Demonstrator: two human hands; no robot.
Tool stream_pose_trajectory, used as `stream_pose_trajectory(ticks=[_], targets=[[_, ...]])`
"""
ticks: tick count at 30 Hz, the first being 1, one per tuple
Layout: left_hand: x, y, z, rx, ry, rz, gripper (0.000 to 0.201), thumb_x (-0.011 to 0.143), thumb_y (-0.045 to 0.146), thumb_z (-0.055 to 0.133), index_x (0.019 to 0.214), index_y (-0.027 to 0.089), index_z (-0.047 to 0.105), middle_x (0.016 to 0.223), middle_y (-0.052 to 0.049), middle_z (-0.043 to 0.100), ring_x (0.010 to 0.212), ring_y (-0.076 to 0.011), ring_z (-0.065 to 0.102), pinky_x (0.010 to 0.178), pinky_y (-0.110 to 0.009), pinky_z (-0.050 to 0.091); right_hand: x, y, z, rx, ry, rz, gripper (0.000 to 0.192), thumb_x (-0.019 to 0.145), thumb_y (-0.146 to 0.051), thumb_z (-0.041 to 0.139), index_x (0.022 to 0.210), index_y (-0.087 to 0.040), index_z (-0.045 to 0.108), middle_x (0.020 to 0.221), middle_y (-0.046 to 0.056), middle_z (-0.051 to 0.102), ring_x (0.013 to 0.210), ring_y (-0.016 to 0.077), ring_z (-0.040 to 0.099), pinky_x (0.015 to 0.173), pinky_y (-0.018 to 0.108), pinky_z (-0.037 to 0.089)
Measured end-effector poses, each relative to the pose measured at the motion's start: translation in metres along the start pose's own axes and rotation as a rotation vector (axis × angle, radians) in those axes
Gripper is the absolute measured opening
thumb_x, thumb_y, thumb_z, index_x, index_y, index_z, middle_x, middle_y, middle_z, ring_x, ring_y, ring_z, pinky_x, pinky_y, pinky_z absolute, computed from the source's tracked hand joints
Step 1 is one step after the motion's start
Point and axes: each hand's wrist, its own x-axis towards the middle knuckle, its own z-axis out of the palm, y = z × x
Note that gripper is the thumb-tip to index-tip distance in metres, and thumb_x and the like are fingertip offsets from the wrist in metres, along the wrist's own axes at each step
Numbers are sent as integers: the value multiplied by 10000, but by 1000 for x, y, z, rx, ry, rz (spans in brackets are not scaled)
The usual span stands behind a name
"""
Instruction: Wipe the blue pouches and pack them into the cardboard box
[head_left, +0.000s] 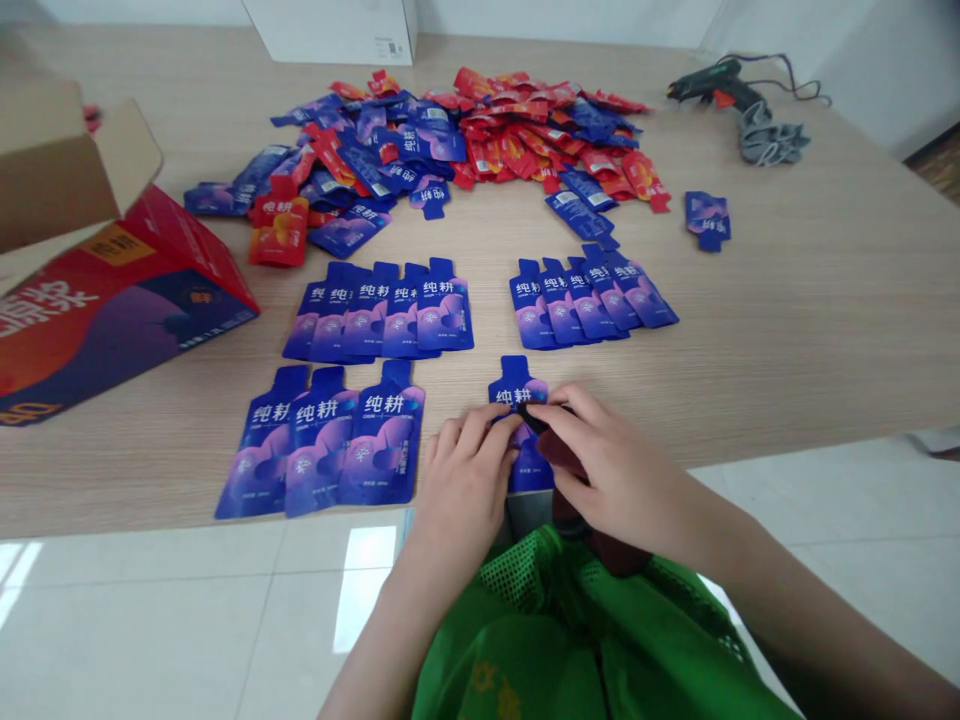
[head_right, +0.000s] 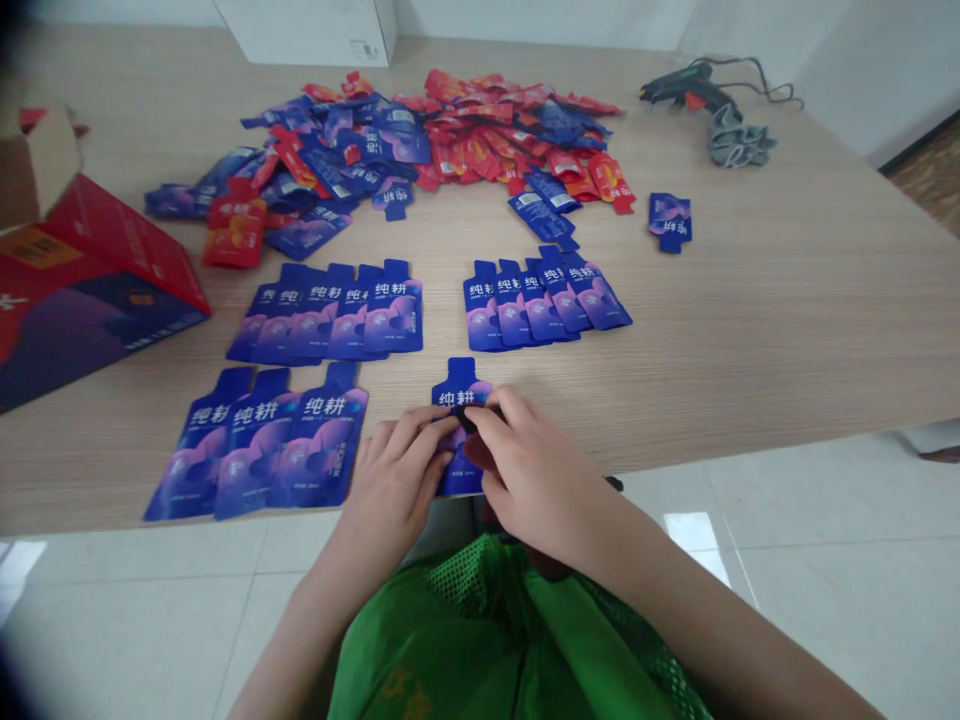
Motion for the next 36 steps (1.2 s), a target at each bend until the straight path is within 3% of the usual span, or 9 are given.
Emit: stream_pose_trajectory(ticks=[5, 9, 12, 17, 20, 24, 27, 32, 36], targets=[[-2, 3, 6, 54, 49, 16, 410, 1020, 266, 449, 1425, 213, 484, 1435, -46, 558, 1139, -254, 493, 956, -418, 407, -7, 9, -21, 90, -132, -31, 390, 865, -88, 522, 1210, -212, 653, 1191, 84, 605, 1036, 214, 631, 953, 402, 534], [-1, 9, 9, 175, 70, 12, 489, 993, 390, 510, 1443, 202, 488, 1528, -38, 486, 1194, -290, 478, 967, -448, 385, 19, 10, -27, 61, 1, -37, 379, 869, -81, 517, 1197, -189, 673, 1179, 81, 636, 1073, 211, 631, 980, 369, 511], [0, 16, 14, 247, 127, -57, 502, 969, 462, 524, 1394, 197, 549, 1455, -45, 563, 1146, -309, 499, 892, -462, 390, 31, 10, -23, 19, 11, -48, 353, 869, -78, 529, 1172, -159, 690, 1170, 103, 642, 1068, 228, 630, 981, 387, 504], [1, 25, 21, 316, 200, -152, 536, 931, 603, 526, 1318, 247, 625, 1299, -69, 640, 1035, -308, 521, 813, -451, 372, 9, 20, -33, 13, -148, -63, 318, 868, -92, 532, 1094, -215, 718, 1092, 74, 644, 978, 213, 635, 907, 379, 517], [4, 30, 24, 343, 202, -199, 585, 928, 652, 485, 1332, 253, 622, 1247, -98, 628, 1019, -306, 517, 799, -444, 366, -10, 26, -43, -25, -82, -9, 308, 894, -112, 487, 1078, -221, 710, 1083, 62, 640, 926, 202, 640, 846, 370, 519], [6, 35, 26, 340, 185, -185, 585, 952, 612, 471, 1387, 239, 587, 1140, -131, 613, 988, -307, 514, 773, -432, 359, -17, 24, -36, -77, 96, -9, 336, 910, -141, 478, 1181, -204, 667, 1165, 78, 611, 983, 220, 638, 842, 376, 522], [5, 33, 25, 316, 190, -156, 468, 989, 480, 483, 1380, 250, 598, 1106, -132, 620, 964, -302, 520, 760, -424, 352, -14, 27, -22, -86, 146, 32, 317, 918, -152, 476, 1163, -183, 674, 1169, 96, 606, 1007, 245, 641, 847, 399, 530], [2, 24, 24, 319, 158, 45, 420, 1001, 252, 448, 1399, 175, 560, 1454, -90, 550, 1194, -288, 503, 903, -458, 353, -14, 40, -25, -121, 131, 148, 278, 894, -117, 501, 1053, -210, 709, 1061, 59, 649, 879, 231, 662, 776, 409, 536], [1, 21, 25, 287, 126, 89, 426, 1020, 236, 397, 1413, 131, 520, 1493, -40, 532, 1300, -248, 478, 987, -450, 325, -10, 26, -28, -109, 231, 54, 280, 903, -112, 512, 1107, -171, 696, 1097, 85, 636, 955, 239, 647, 835, 410, 539]])
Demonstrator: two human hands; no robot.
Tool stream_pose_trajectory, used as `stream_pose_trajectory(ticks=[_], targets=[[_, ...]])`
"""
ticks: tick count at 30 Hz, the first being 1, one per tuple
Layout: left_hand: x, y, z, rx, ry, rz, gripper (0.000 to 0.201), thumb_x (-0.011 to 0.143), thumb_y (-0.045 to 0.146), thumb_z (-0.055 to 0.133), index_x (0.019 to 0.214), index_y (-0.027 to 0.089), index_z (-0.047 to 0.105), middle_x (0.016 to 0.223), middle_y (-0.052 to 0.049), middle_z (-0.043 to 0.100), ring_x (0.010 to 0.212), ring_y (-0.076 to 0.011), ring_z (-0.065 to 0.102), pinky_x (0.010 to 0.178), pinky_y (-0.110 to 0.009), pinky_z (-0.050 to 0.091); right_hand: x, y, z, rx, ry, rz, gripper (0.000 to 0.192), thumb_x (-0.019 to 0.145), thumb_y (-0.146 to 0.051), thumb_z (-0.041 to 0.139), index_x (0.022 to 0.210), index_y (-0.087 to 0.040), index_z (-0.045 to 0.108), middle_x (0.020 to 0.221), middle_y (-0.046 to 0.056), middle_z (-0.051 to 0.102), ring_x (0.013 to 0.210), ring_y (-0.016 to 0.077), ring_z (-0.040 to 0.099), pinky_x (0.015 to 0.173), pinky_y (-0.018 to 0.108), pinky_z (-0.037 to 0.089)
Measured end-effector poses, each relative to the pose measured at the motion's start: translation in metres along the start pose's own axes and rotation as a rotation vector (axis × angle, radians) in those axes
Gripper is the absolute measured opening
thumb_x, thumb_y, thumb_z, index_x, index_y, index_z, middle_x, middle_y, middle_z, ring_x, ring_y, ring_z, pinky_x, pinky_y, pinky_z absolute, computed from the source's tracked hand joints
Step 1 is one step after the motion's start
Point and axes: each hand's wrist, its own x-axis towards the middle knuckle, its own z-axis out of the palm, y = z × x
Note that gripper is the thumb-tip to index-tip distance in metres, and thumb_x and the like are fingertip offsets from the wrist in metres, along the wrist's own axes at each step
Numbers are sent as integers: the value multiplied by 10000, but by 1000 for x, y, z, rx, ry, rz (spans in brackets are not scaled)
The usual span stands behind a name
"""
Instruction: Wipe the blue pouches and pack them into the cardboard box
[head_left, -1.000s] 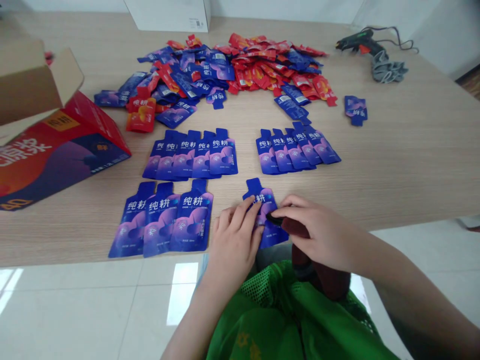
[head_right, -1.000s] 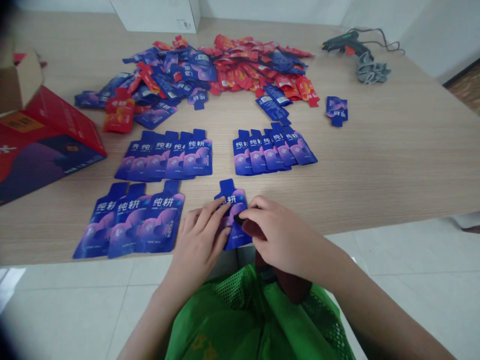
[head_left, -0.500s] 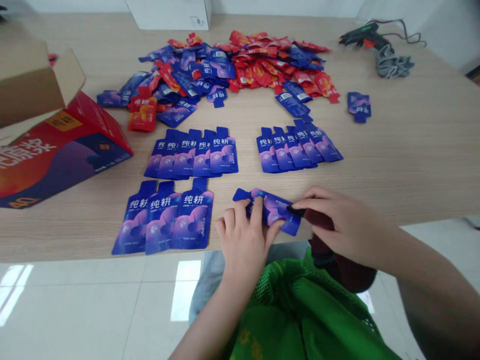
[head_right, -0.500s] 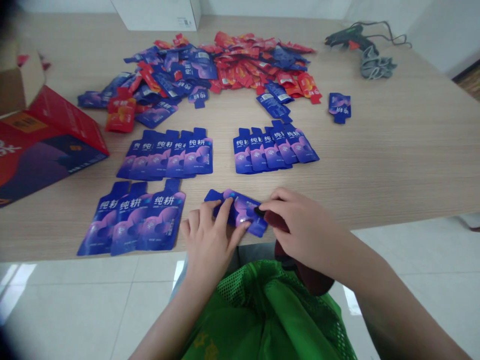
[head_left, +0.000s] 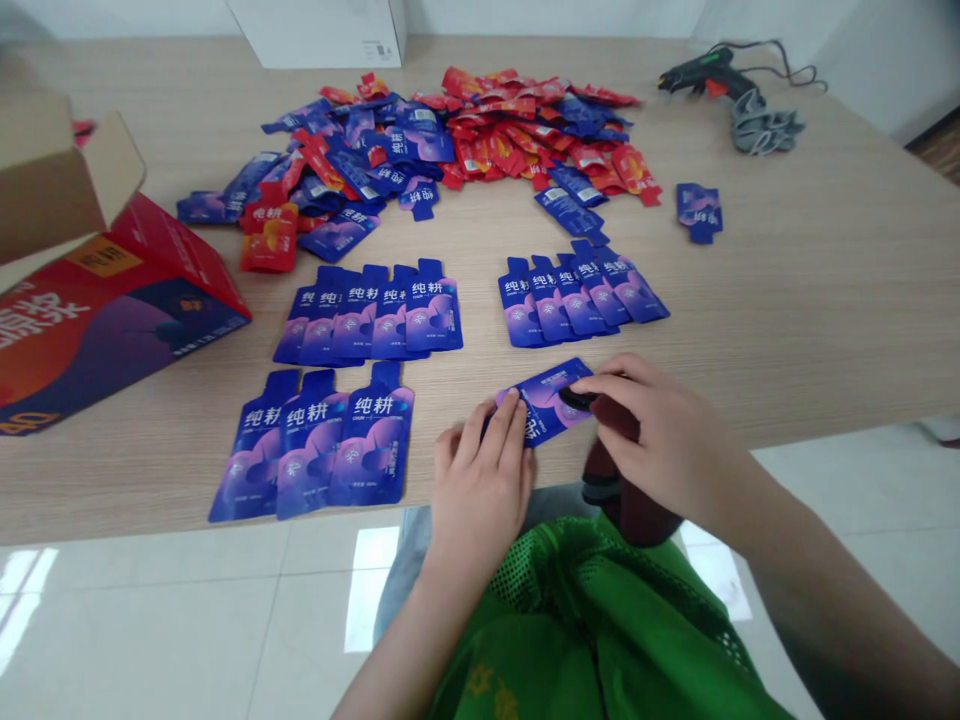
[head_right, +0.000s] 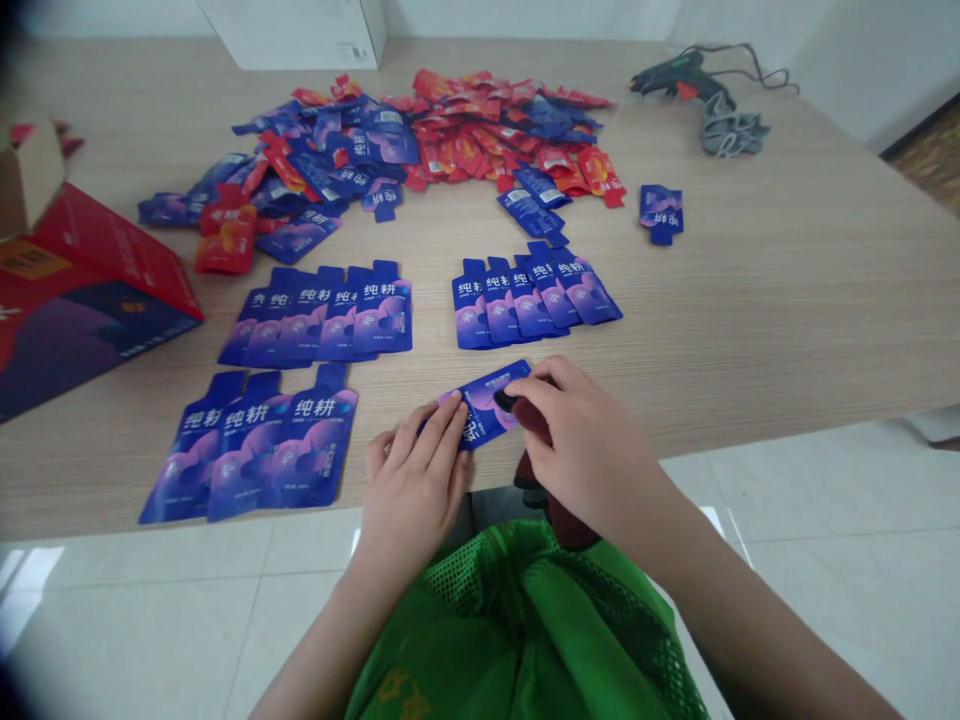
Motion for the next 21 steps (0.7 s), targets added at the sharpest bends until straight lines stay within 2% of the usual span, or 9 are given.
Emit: stream_pose_trajectory(ticks=[3, 5, 8, 11, 13, 15, 18, 21], targets=[[1, 0, 0, -10, 4, -22, 391, 1018, 262, 413, 1359, 151, 570, 1491, -33, 532, 1297, -262, 497, 973, -455, 329, 3, -19, 11, 26, -43, -110, 280, 917, -107, 510, 1124, -141, 694, 1120, 109, 625, 1006, 262, 624, 847, 423, 546], [1, 0, 0, -20, 6, -31, 375, 1016, 268, 428, 1340, 162, 585, 1485, -28, 537, 1297, -261, 504, 960, -452, 335, 3, -22, 19, 7, -89, -122, 271, 916, -100, 511, 1102, -145, 702, 1113, 107, 632, 989, 268, 625, 820, 430, 553], [1, 0, -1, -35, 10, -46, 386, 1009, 275, 455, 1369, 184, 559, 1480, -8, 544, 1295, -250, 505, 954, -449, 340, 1, -7, 20, -25, -58, -29, 251, 917, -100, 505, 1036, -179, 712, 1090, 79, 643, 935, 250, 641, 777, 414, 549], [2, 0, 0, -41, 8, -66, 391, 999, 280, 477, 1374, 202, 553, 1474, 14, 552, 1292, -242, 504, 955, -454, 343, -1, 17, 7, -101, -65, 57, 223, 898, -86, 515, 932, -188, 710, 1013, 58, 652, 872, 239, 649, 754, 406, 533], [2, 1, 0, -33, -4, -79, 399, 996, 276, 480, 1387, 233, 545, 1472, 25, 555, 1291, -243, 504, 954, -463, 345, 0, 24, -1, -147, -81, 62, 209, 888, -81, 523, 908, -182, 706, 988, 57, 654, 855, 237, 650, 753, 404, 526], [3, 2, -1, -14, -24, -73, 435, 996, 267, 477, 1429, 289, 510, 1477, 28, 550, 1294, -250, 501, 949, -470, 349, 4, 20, -4, -151, -54, 15, 211, 898, -96, 523, 954, -178, 708, 1016, 63, 654, 872, 239, 650, 745, 396, 523], [4, 4, -2, 18, -62, -51, 460, 992, 267, 482, 1444, 349, 498, 1497, 8, 526, 1315, -275, 484, 958, -489, 352, 10, 4, 3, -61, -27, -100, 247, 934, -126, 503, 1072, -170, 703, 1112, 80, 643, 963, 240, 645, 786, 379, 528], [4, 4, -4, 20, -84, -52, 440, 986, 273, 490, 1416, 351, 539, 1514, -7, 506, 1330, -292, 466, 975, -502, 350, 13, -1, 14, 11, -65, -101, 264, 949, -130, 494, 1104, -169, 703, 1147, 82, 641, 1006, 232, 643, 848, 369, 525]])
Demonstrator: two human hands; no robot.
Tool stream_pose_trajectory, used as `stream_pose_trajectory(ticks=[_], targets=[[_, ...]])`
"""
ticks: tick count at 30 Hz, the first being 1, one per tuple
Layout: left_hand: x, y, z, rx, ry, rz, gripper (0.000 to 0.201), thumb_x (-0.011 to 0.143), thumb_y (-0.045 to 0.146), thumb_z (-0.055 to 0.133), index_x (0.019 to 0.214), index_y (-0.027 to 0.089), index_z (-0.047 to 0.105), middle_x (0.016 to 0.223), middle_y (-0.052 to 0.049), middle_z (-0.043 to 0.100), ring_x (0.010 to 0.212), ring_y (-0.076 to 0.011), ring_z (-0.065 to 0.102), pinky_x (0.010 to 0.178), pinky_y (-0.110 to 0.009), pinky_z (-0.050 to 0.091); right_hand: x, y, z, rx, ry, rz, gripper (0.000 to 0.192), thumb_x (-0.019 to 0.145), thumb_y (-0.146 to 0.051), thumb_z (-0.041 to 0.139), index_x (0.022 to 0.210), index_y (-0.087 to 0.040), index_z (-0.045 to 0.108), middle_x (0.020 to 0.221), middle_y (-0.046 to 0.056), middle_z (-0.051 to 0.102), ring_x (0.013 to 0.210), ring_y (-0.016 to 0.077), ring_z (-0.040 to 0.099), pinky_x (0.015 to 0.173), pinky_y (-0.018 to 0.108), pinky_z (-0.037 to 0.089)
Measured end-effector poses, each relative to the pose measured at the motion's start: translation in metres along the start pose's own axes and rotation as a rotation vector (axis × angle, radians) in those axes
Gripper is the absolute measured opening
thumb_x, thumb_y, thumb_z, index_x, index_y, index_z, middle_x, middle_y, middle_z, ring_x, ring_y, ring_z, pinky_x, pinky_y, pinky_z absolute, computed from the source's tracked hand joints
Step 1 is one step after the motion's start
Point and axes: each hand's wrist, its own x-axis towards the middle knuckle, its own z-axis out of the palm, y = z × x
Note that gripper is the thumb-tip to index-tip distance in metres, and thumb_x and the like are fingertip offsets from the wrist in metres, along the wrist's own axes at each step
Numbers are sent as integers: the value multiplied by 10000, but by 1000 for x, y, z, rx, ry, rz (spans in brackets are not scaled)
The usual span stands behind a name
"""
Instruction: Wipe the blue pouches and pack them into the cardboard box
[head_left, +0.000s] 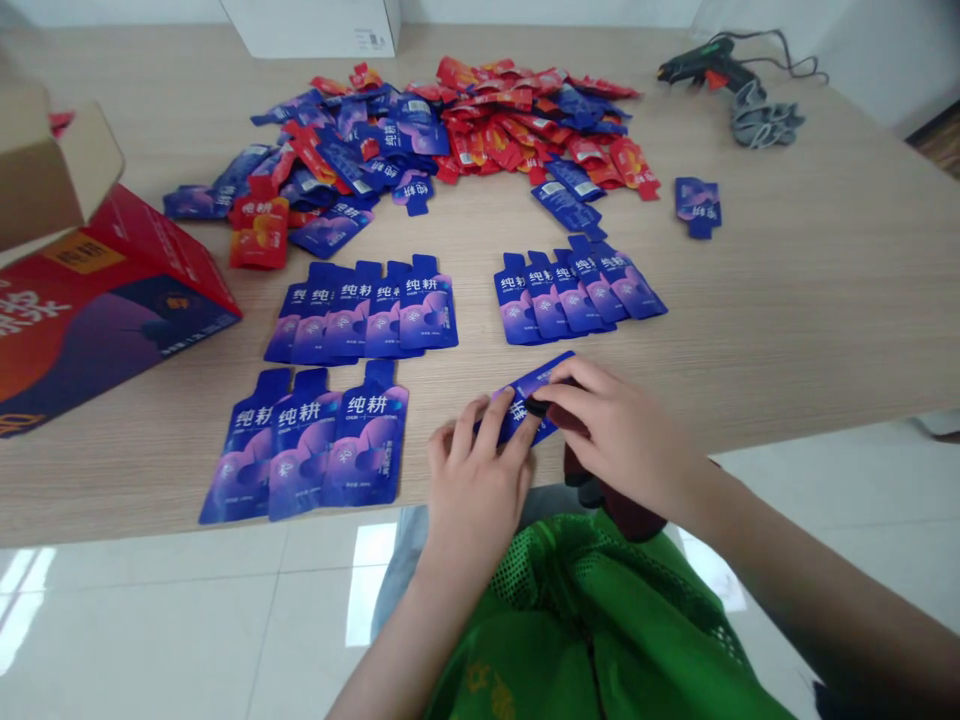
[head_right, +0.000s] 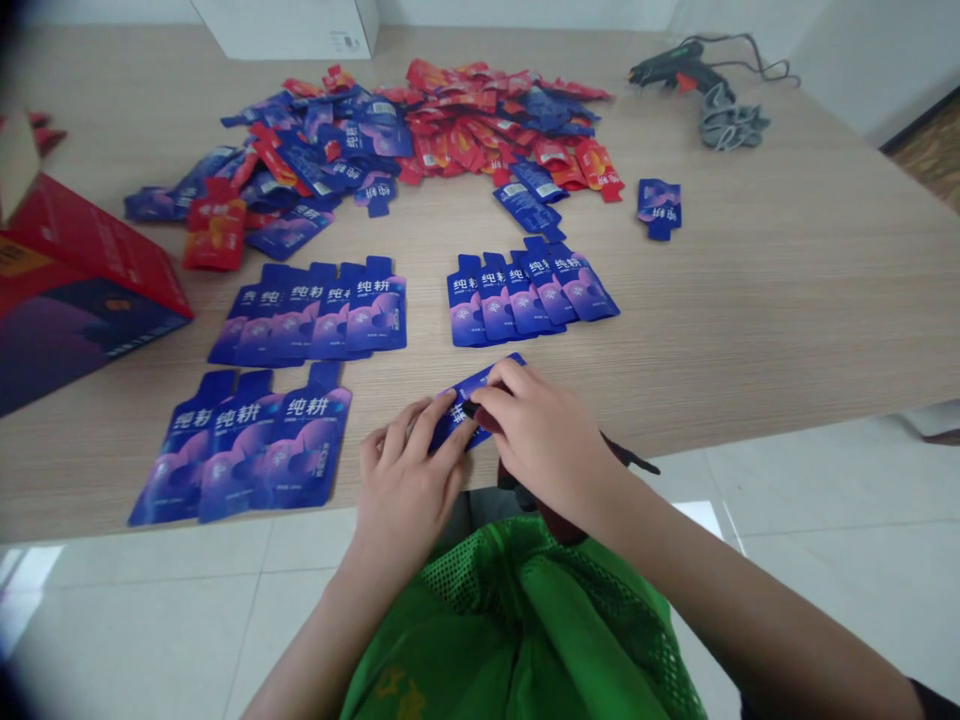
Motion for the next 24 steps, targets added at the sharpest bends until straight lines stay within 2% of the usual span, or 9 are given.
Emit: stream_pose_trajectory(ticks=[2, 6, 9, 12, 15, 18, 21, 24], targets=[[0, 0, 0, -13, 0, -7, 459, 980, 261, 496, 1427, 360, 528, 1511, -7, 509, 1323, -291, 469, 975, -501, 356, -2, 8, 0, -9, 8, 72, 248, 930, -125, 517, 1073, -173, 715, 1116, 75, 652, 966, 228, 652, 832, 363, 523], [1, -1, 0, -41, 10, -5, 478, 962, 238, 521, 1424, 359, 534, 1495, -22, 522, 1307, -301, 472, 972, -505, 363, -5, 26, -15, -122, 33, 178, 226, 894, -107, 539, 989, -179, 731, 1039, 60, 670, 864, 222, 659, 733, 347, 507], [2, 0, 0, -41, 3, 3, 474, 963, 235, 522, 1422, 352, 539, 1490, -30, 526, 1304, -305, 471, 976, -505, 366, 1, 23, -19, -141, 94, 133, 242, 905, -128, 534, 1051, -181, 720, 1080, 70, 665, 911, 231, 659, 758, 353, 505], [3, -1, -2, -20, 1, 2, 470, 975, 235, 505, 1429, 356, 531, 1483, -21, 534, 1290, -297, 482, 979, -499, 368, 11, 17, -11, -126, 78, 71, 246, 919, -138, 518, 1068, -181, 709, 1116, 87, 655, 950, 238, 657, 789, 363, 515], [2, -1, -3, -22, -1, 0, 469, 985, 256, 494, 1444, 355, 512, 1479, -19, 539, 1279, -291, 490, 979, -494, 365, 12, 22, -5, -168, 26, 146, 226, 907, -128, 522, 1014, -176, 715, 1096, 100, 667, 928, 253, 668, 766, 373, 525], [3, -2, -5, -46, -16, 20, 465, 993, 318, 487, 1457, 348, 493, 1482, -23, 533, 1285, -291, 482, 985, -498, 357, 5, 34, -9, -140, -31, 208, 257, 906, -102, 494, 1023, -164, 715, 1079, 97, 681, 909, 249, 680, 792, 379, 528], [6, -2, -4, -55, -15, 18, 474, 973, 338, 518, 1446, 323, 507, 1455, -39, 553, 1255, -309, 493, 958, -500, 369, -2, 41, -17, -92, 13, 190, 280, 909, -119, 497, 1083, -172, 710, 1112, 85, 687, 957, 246, 679, 849, 381, 525], [12, -5, -5, -50, 25, 53, 428, 945, 297, 561, 1372, 259, 582, 1384, -55, 610, 1186, -309, 534, 921, -475, 390, -6, 42, -21, -34, 45, 178, 292, 896, -138, 512, 1109, -187, 707, 1108, 72, 699, 968, 240, 685, 878, 393, 530]])
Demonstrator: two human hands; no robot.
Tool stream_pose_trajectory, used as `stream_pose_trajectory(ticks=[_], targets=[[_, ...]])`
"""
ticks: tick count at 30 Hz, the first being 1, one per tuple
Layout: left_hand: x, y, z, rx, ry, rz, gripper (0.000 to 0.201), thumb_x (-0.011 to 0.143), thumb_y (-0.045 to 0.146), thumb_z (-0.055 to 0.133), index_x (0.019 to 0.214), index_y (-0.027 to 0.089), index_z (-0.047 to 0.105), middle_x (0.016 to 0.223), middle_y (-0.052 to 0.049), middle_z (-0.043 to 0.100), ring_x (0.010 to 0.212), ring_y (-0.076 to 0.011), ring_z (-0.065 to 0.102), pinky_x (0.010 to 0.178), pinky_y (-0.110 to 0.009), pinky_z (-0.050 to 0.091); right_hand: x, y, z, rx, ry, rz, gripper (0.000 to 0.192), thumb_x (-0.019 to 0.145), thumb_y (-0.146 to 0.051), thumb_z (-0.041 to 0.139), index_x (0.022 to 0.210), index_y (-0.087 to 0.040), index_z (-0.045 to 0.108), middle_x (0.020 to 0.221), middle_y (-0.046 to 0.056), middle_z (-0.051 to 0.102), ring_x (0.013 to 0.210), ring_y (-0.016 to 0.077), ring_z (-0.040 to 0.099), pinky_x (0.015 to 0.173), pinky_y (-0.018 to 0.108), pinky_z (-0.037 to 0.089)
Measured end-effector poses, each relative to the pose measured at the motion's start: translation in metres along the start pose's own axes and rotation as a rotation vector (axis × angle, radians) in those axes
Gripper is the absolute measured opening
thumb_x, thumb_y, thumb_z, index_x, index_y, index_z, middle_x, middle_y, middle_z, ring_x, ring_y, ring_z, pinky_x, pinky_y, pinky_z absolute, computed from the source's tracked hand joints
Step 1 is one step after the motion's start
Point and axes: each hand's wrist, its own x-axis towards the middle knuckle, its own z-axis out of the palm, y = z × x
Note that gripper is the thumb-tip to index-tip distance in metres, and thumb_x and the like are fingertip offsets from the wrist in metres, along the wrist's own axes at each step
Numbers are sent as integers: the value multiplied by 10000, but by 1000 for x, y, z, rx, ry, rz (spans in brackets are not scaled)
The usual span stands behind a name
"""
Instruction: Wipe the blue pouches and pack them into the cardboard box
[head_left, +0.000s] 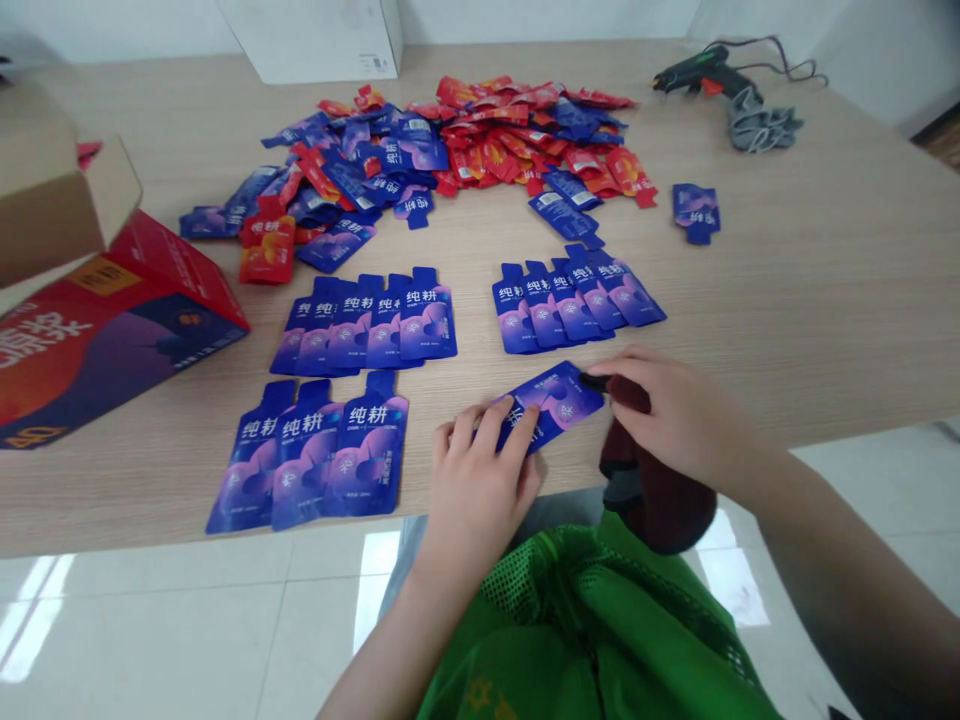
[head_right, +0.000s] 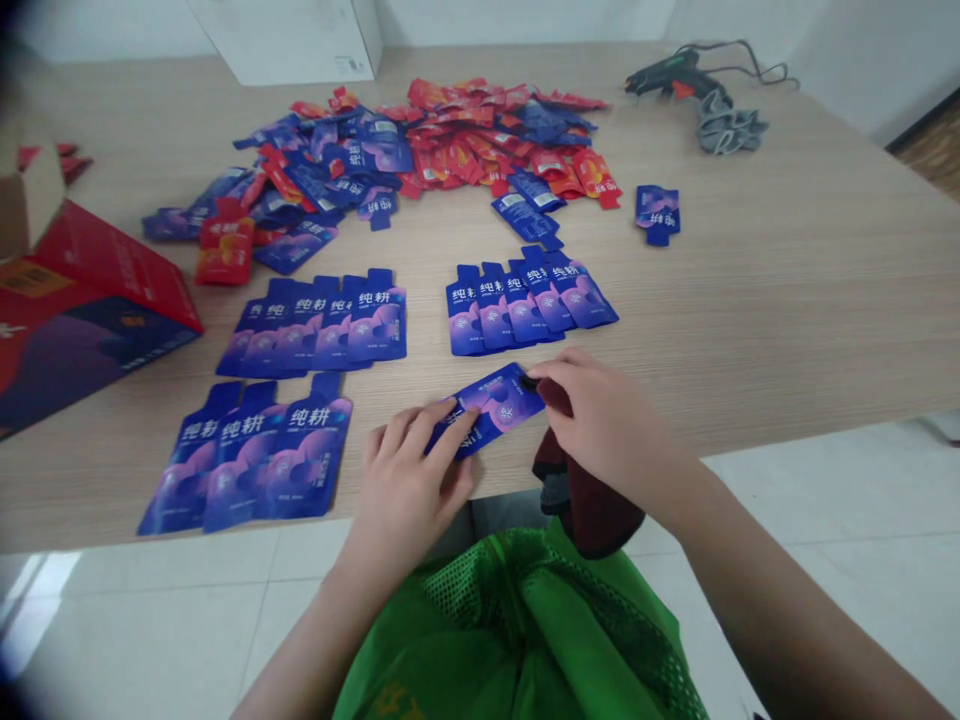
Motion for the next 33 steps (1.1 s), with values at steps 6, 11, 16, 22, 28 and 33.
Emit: stream_pose_trajectory(ticks=[6, 11, 16, 22, 28, 33], targets=[[10, -13, -26, -98, 216, 144, 213, 963, 149, 465, 1052, 181, 656, 992, -35, 738, 986, -240, 610, 869, -424, 383, -13, 3, -16, 160, 118, 32, 267, 839, -147, 566, 1040, -251, 706, 1091, 29, 716, 991, 240, 688, 885, 397, 548], [25, -26, -39, -112, 244, 53, 228, 968, 132, 365, 851, 189, 552, 762, -30, 640, 716, -195, 576, 672, -354, 360, -24, 7, -37, 167, 252, 155, 240, 834, -227, 639, 1053, -295, 711, 902, 1, 721, 814, 243, 696, 761, 402, 564], [45, -28, -7, 162, 83, 26, 204, 946, 84, 434, 942, 176, 616, 777, -33, 698, 699, -224, 629, 676, -364, 351, -28, -2, -39, 213, 225, 94, 210, 841, -218, 625, 1023, -297, 692, 954, -5, 726, 855, 232, 699, 825, 395, 566], [42, -14, -18, 90, 150, 16, 192, 987, 165, 447, 1034, 175, 634, 893, -55, 694, 838, -247, 627, 704, -374, 367, -30, -8, -26, 277, 71, 13, 262, 838, -142, 574, 1041, -268, 681, 1089, 16, 718, 1005, 221, 691, 877, 361, 556], [-30, 3, -45, -111, 99, 32, 236, 974, 165, 455, 1137, 158, 625, 1002, -98, 650, 903, -233, 571, 790, -371, 425, -36, -2, -35, 203, 118, 76, 181, 841, -208, 591, 993, -265, 671, 979, 22, 718, 870, 229, 693, 781, 376, 556], [-65, 8, -7, 96, -30, 18, 436, 987, 272, 489, 1421, 231, 517, 1470, -118, 536, 1342, -301, 471, 985, -462, 354, -23, -34, -32, 226, 212, 27, 168, 843, -147, 594, 973, -250, 623, 962, 27, 698, 867, 210, 674, 772, 338, 540]])
